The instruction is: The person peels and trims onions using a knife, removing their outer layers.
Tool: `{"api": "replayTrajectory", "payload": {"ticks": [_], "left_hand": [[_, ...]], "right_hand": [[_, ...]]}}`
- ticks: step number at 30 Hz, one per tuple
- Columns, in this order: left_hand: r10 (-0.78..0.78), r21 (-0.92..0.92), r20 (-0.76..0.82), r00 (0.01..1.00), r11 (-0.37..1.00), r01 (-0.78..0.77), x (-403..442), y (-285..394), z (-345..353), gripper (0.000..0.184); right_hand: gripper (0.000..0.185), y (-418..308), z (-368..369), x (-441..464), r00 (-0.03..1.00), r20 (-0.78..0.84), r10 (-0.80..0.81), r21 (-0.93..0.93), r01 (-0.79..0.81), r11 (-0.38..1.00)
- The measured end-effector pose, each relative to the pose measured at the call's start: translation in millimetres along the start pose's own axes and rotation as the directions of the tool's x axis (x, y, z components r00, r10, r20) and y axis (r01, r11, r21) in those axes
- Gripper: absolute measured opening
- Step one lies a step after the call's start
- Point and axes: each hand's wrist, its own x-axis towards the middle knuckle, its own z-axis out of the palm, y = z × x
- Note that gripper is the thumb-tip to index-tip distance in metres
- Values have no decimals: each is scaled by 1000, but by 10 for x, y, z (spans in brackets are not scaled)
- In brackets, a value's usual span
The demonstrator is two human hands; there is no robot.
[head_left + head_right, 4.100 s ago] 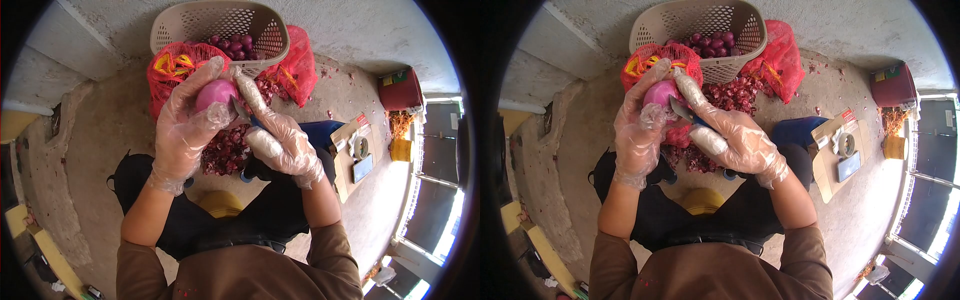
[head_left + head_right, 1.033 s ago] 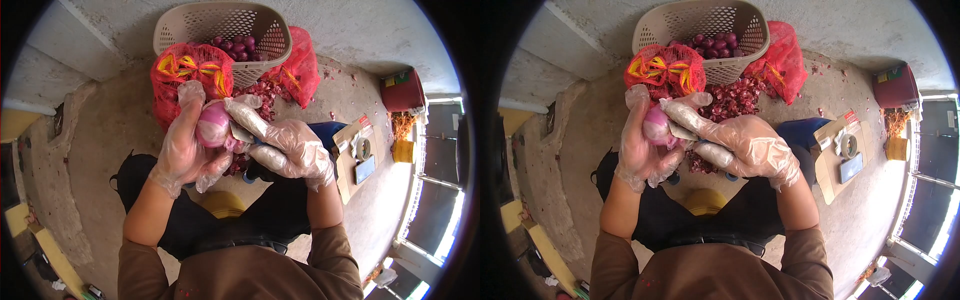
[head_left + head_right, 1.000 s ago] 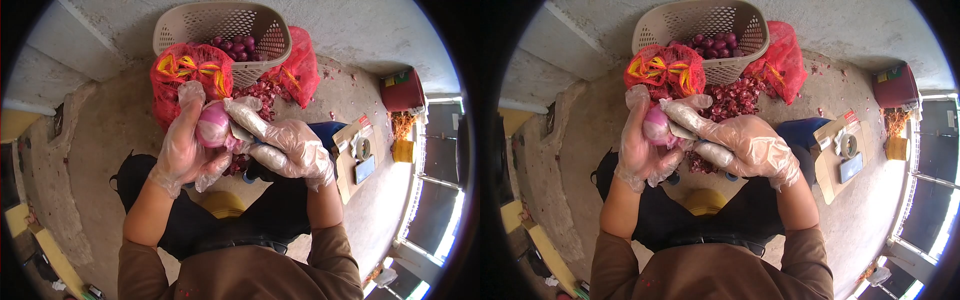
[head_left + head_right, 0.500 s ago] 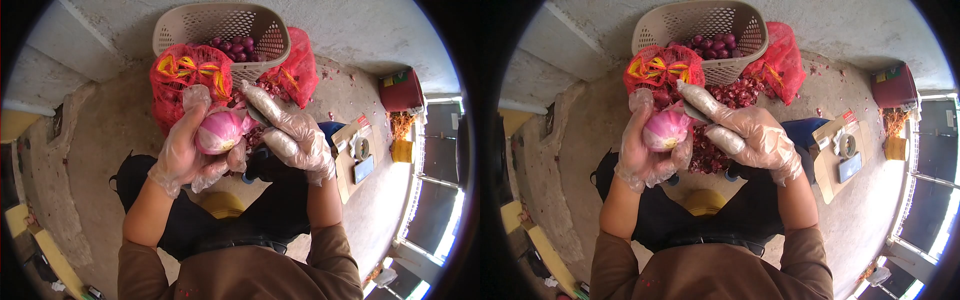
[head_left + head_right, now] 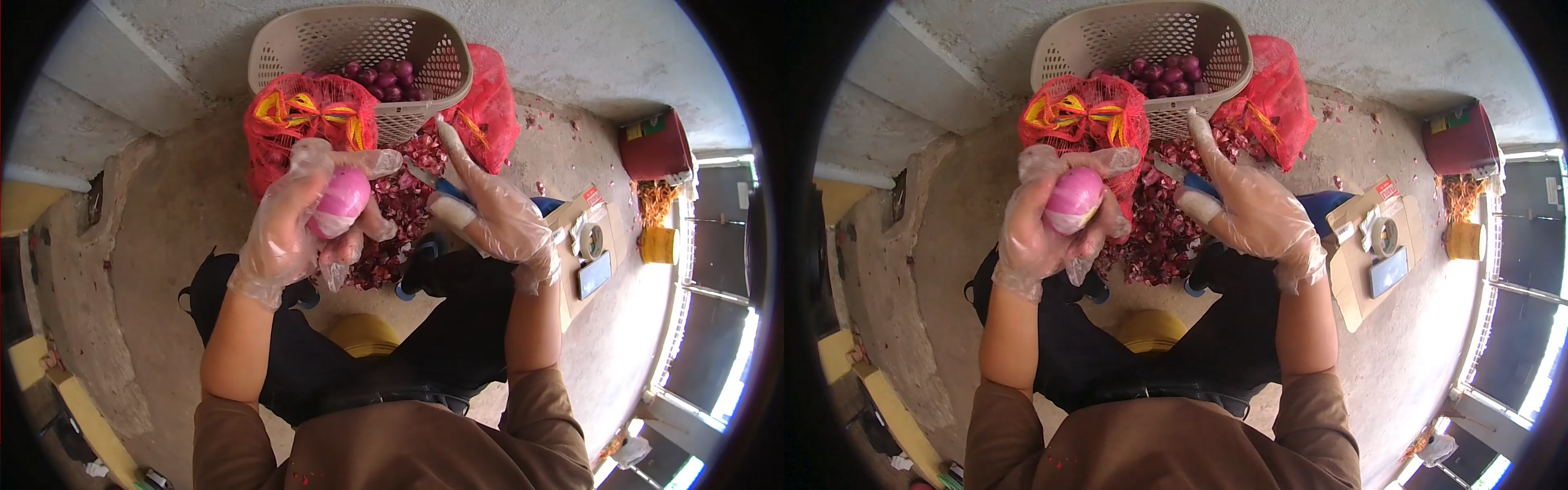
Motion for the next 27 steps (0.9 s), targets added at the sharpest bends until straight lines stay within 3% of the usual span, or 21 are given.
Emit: {"api": "replayTrajectory", "payload": {"ticks": [2,6,7,15,19,25,27], "left_hand": [[-38,-26,60,997,999,40,36,5,44,57],[-7,-71,-23,1000,997,5,45,-102,162,49],[7,-79,-99,995,997,-15,57,-130,201,48],[33,-95,-188,982,994,-52,138,-236,157,50],[4,-97,-266,964,995,-31,175,-239,144,50],[-64,-138,-143,988,989,44,126,-205,152,49],[-30,-76,-145,989,997,19,124,-221,173,48]], "right_hand": [[78,-69,-50,-14,986,114,121,39,-126,991],[78,-212,-202,-46,932,282,228,254,-302,919],[78,-200,-197,-52,934,284,218,268,-296,917],[74,-182,-144,-69,953,260,154,355,-243,903],[71,-233,-213,-82,940,264,217,363,-305,880],[73,-177,-196,-73,942,264,208,319,-289,903],[73,-188,-205,-79,942,260,213,304,-290,907]]}}
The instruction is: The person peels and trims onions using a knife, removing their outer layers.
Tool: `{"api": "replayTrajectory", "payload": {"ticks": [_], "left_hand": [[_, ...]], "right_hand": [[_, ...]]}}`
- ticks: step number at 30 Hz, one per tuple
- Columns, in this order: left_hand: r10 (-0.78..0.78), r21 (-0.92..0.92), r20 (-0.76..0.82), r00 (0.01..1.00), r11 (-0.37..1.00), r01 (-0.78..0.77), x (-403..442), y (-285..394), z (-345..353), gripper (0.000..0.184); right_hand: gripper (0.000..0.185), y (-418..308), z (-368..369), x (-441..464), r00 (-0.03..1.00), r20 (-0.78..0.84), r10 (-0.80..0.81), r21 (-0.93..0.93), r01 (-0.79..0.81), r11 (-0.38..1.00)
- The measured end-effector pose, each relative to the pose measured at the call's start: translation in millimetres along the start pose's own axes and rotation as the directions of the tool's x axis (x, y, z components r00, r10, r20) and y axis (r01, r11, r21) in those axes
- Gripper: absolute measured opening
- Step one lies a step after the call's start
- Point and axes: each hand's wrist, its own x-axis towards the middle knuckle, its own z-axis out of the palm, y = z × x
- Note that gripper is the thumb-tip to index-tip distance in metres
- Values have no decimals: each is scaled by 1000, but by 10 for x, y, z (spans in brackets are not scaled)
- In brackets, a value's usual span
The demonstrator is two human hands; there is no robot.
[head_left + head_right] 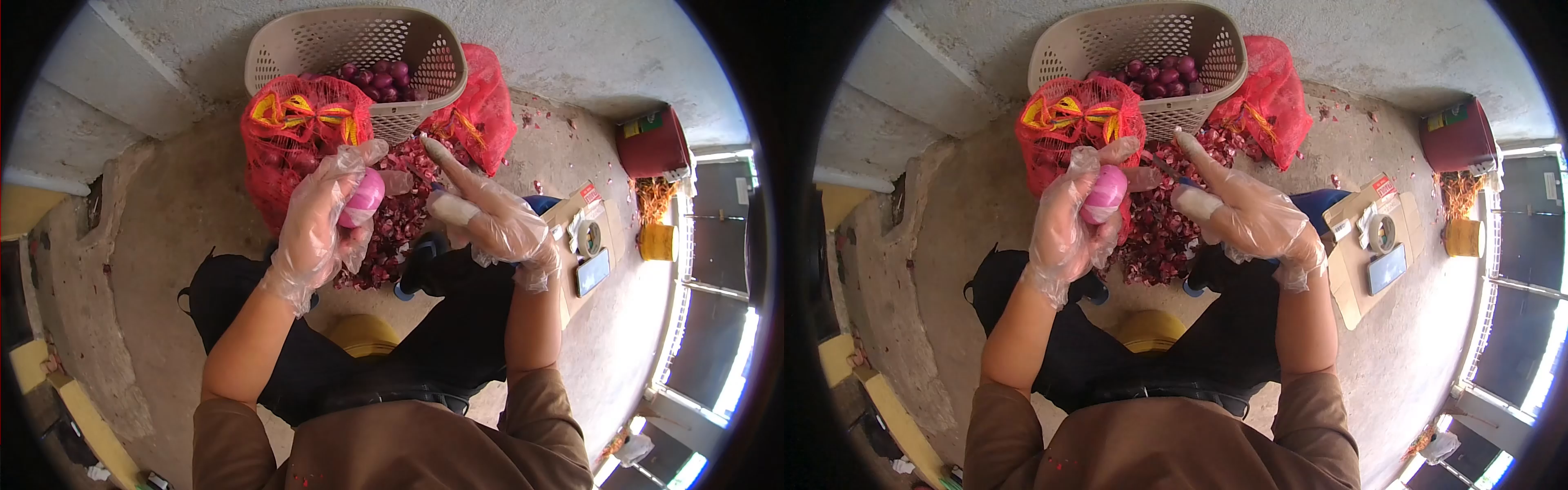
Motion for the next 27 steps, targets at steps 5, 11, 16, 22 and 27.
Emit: {"api": "replayTrajectory", "payload": {"ticks": [5,11,16,22,27], "left_hand": [[-10,87,-18,1000,996,11,11,-15,-10,47],[31,60,-66,997,998,-27,68,-18,-70,44],[39,-46,-172,984,998,-48,75,17,-2,41],[20,130,-70,997,991,-11,307,128,-143,45],[293,424,-103,951,878,-224,1054,416,-223,46]], "right_hand": [[77,-115,-24,10,987,111,119,-58,-113,992],[76,-207,-25,-13,977,157,141,-40,-137,990],[70,142,93,92,998,57,34,-307,-15,951],[62,201,80,105,1000,20,-2,-345,8,938],[62,165,95,109,1000,16,-14,-380,19,925]]}}
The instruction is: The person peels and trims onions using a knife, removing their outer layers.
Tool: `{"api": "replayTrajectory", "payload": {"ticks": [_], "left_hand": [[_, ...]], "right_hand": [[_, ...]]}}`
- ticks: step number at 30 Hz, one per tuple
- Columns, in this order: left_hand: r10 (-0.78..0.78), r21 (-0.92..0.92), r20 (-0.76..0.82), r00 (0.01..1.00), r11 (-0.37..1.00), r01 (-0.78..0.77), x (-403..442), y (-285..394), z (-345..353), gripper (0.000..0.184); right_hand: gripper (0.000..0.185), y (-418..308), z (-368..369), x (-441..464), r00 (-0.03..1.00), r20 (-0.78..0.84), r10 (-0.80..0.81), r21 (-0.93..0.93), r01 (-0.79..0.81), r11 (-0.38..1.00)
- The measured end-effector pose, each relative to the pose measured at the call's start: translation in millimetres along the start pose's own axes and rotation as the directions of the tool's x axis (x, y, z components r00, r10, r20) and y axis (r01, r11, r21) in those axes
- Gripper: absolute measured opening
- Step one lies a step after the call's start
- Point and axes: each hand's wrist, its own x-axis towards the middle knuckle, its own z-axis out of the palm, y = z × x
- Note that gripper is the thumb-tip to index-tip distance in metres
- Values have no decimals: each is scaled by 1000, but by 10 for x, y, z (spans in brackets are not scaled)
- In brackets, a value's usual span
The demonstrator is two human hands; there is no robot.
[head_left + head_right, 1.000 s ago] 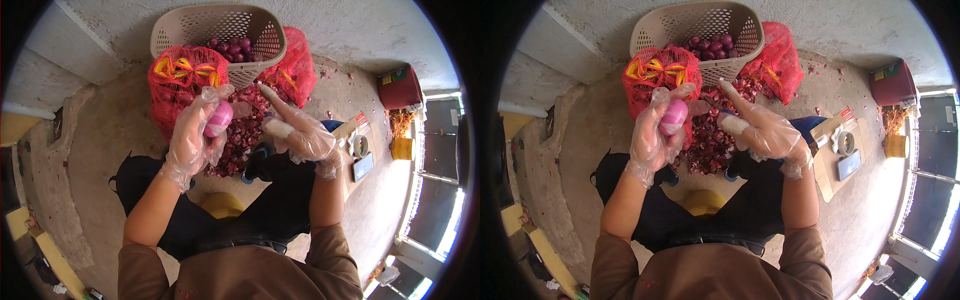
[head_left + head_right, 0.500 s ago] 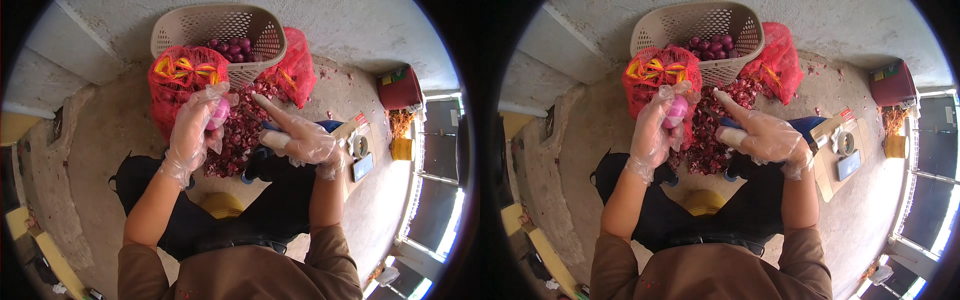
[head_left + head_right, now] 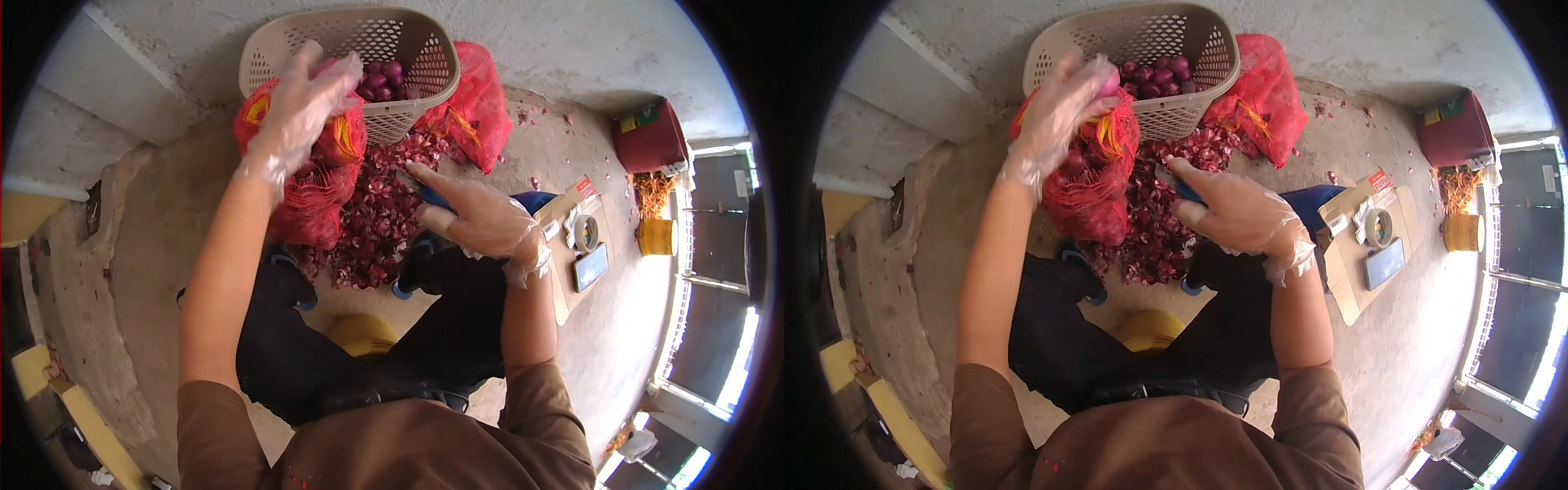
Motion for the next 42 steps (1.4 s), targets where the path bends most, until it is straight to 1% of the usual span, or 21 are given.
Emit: {"api": "replayTrajectory", "payload": {"ticks": [1,3,4,5,8,10,11,14,15,18,19,22,25,28,31,34,36,38,40,41,42], "left_hand": [[70,49,-19,997,996,-69,86,25,-17,46],[195,412,-8,981,894,-174,66,125,-122,37],[251,576,15,968,789,-214,18,163,-161,34],[292,660,-31,956,724,-200,-77,150,-177,33],[97,710,261,960,655,-259,-305,4,-282,31],[-11,825,295,955,507,-249,-360,-181,-294,27],[-42,870,346,937,389,-304,-348,-239,-319,25],[85,924,345,935,145,-354,-322,-509,-319,47],[76,929,345,936,113,-351,-308,-562,-306,64],[125,950,282,951,102,-295,-284,-722,-225,64],[175,951,287,942,68,-302,-276,-767,-190,60],[192,972,232,954,-2,-236,-201,-855,-123,37],[155,978,201,967,19,-206,-170,-829,-91,29],[68,984,175,982,-24,-174,-190,-770,-77,29],[58,979,204,977,-31,-203,-252,-747,-93,26],[153,966,200,968,133,-221,-264,-673,-108,30],[170,918,212,962,302,-256,-277,-468,-153,38],[213,826,173,962,500,-259,-216,-469,-268,50],[36,537,14,999,843,-38,-236,-312,-359,45],[-41,326,-10,999,944,42,-264,-198,-383,44],[0,172,3,1000,985,0,-267,-150,-416,41]], "right_hand": [[62,-50,-44,1,998,39,51,25,-52,998],[62,-136,-121,-8,981,120,155,67,-163,984],[62,-93,-94,-5,991,80,108,53,-113,992],[63,-22,-41,0,997,40,62,37,-63,997],[62,35,12,3,1000,-2,15,13,-15,1000],[61,38,33,20,1000,-21,-2,12,2,1000],[61,51,51,27,999,-35,-15,14,15,1000],[61,28,41,30,1000,-31,-8,10,8,1000],[61,16,37,40,1000,-23,-1,5,1,1000],[62,76,92,55,996,-69,-59,-32,57,998],[61,71,92,57,996,-61,-60,-27,59,998],[61,32,60,56,997,-50,-65,-8,64,998],[62,72,53,60,996,-59,-74,1,74,997],[62,112,48,74,995,-60,-81,-15,80,997],[62,105,57,70,994,-68,-80,-29,78,997],[62,93,75,72,992,-90,-94,-30,92,995],[62,112,103,78,985,-122,-123,-20,121,992],[63,42,40,60,994,-94,-51,43,56,998],[64,21,19,72,989,-138,-49,68,59,996],[65,50,48,91,977,-197,-82,62,96,993],[66,62,64,102,960,-255,-113,55,131,990]]}}
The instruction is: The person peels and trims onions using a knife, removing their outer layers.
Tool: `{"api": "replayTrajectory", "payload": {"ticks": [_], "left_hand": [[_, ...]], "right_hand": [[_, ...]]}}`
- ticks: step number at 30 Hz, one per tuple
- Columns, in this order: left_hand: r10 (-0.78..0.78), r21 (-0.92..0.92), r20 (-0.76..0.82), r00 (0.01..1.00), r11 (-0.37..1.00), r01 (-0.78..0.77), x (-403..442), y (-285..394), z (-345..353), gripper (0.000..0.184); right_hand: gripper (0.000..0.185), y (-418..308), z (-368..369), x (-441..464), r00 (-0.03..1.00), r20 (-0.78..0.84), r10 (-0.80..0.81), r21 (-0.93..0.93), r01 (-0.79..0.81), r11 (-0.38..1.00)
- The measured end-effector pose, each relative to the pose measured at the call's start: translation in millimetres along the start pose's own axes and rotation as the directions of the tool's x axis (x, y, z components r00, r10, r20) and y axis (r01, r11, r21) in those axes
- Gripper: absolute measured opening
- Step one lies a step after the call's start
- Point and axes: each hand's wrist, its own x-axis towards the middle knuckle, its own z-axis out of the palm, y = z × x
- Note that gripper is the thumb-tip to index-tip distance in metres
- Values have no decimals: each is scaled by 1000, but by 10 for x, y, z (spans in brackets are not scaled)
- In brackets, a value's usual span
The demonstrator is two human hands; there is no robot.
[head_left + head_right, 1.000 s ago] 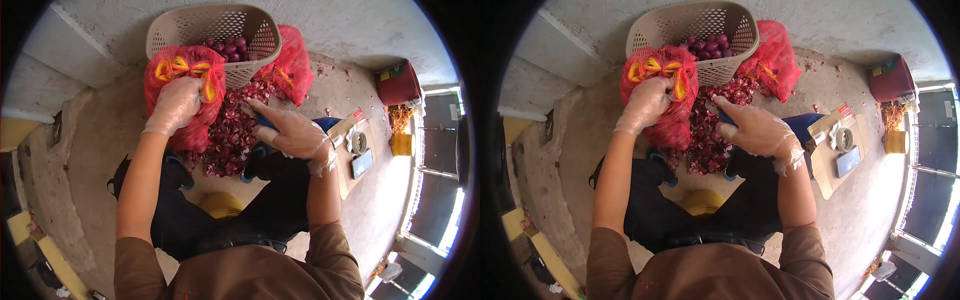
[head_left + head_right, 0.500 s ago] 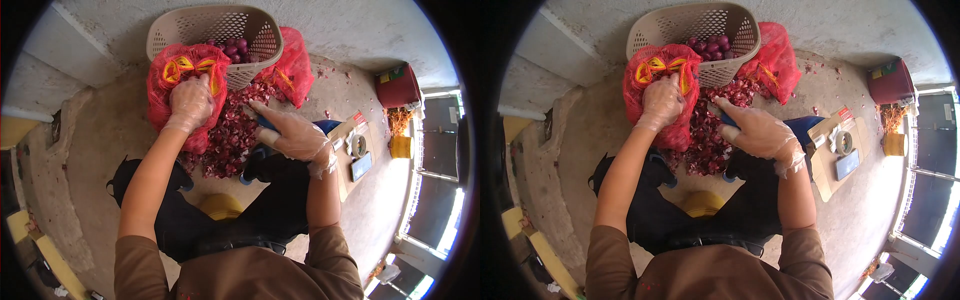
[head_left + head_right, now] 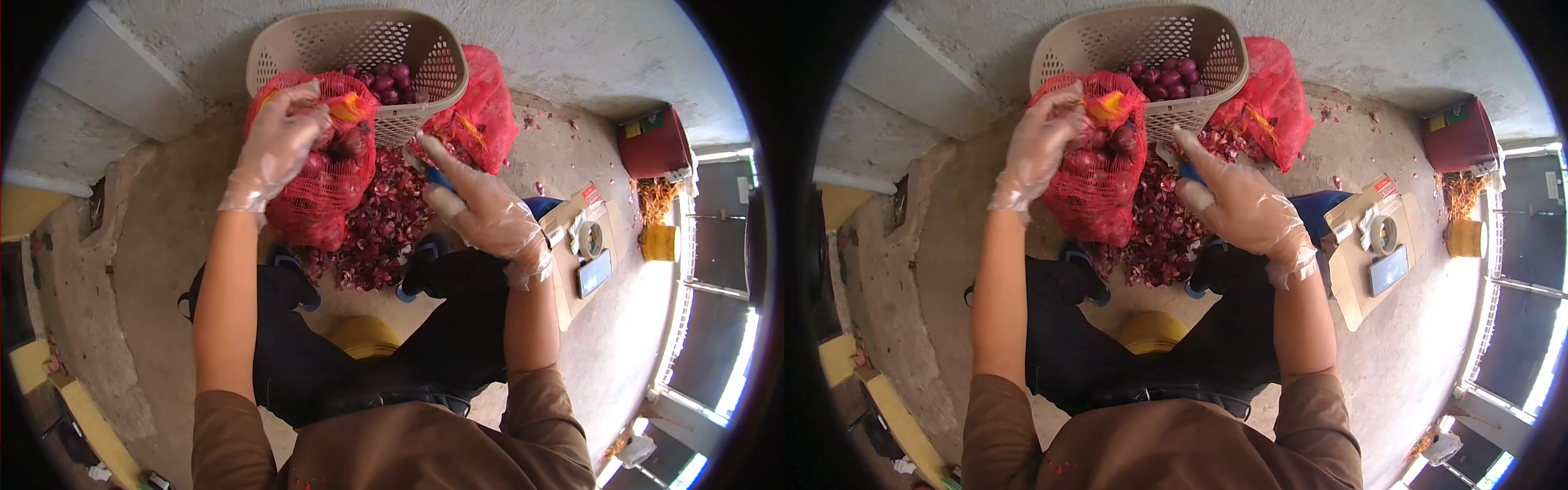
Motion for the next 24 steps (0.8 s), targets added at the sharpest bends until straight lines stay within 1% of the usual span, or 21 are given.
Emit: {"api": "replayTrajectory", "payload": {"ticks": [1,3,4,5,8,9,12,13,16,17,18,19,20,22,23,24], "left_hand": [[127,119,79,989,984,-136,30,-35,-163,42],[190,27,159,969,980,-197,29,-91,-331,44],[139,-172,156,978,979,-111,-86,111,-271,45],[87,-364,165,982,931,-21,-172,245,-205,46],[141,-604,340,930,791,100,-262,329,-39,45],[116,-700,292,949,702,129,-309,336,69,45],[-29,-734,144,989,668,127,-433,398,305,47],[-32,-756,121,992,644,113,-466,447,329,41],[-47,-842,164,985,514,164,-536,454,367,42],[-22,-850,188,982,497,174,-552,449,390,44],[3,-858,211,977,479,184,-571,433,420,45],[29,-866,234,972,461,195,-590,417,451,46],[39,-864,237,971,466,192,-606,406,481,42],[59,-860,241,969,475,185,-640,387,544,33],[126,-847,246,961,510,151,-665,384,581,35],[109,-836,227,968,531,137,-691,403,629,36]], "right_hand": [[67,-26,-12,6,1000,-14,22,40,-21,999],[68,-126,-54,12,997,-35,66,120,-61,991],[69,-173,-68,8,998,-28,47,169,-42,985],[70,-201,-77,8,999,-15,34,207,-30,978],[72,-271,-58,0,999,-32,-28,276,36,960],[73,-279,-41,0,998,-40,-52,292,62,954],[76,-309,0,-10,985,-99,-143,291,166,942],[77,-314,21,-11,980,-116,-164,283,191,940],[79,-332,80,1,966,-147,-212,283,247,927],[80,-364,98,-1,967,-147,-209,310,246,918],[82,-396,87,-10,977,-110,-185,396,213,893],[83,-374,127,-21,969,-137,-205,347,241,906],[84,-352,167,-32,961,-163,-225,297,265,917],[83,-386,250,-25,930,-265,-255,286,328,900],[83,-401,243,-17,939,-245,-243,340,317,885],[83,-406,218,-18,944,-227,-239,316,304,899]]}}
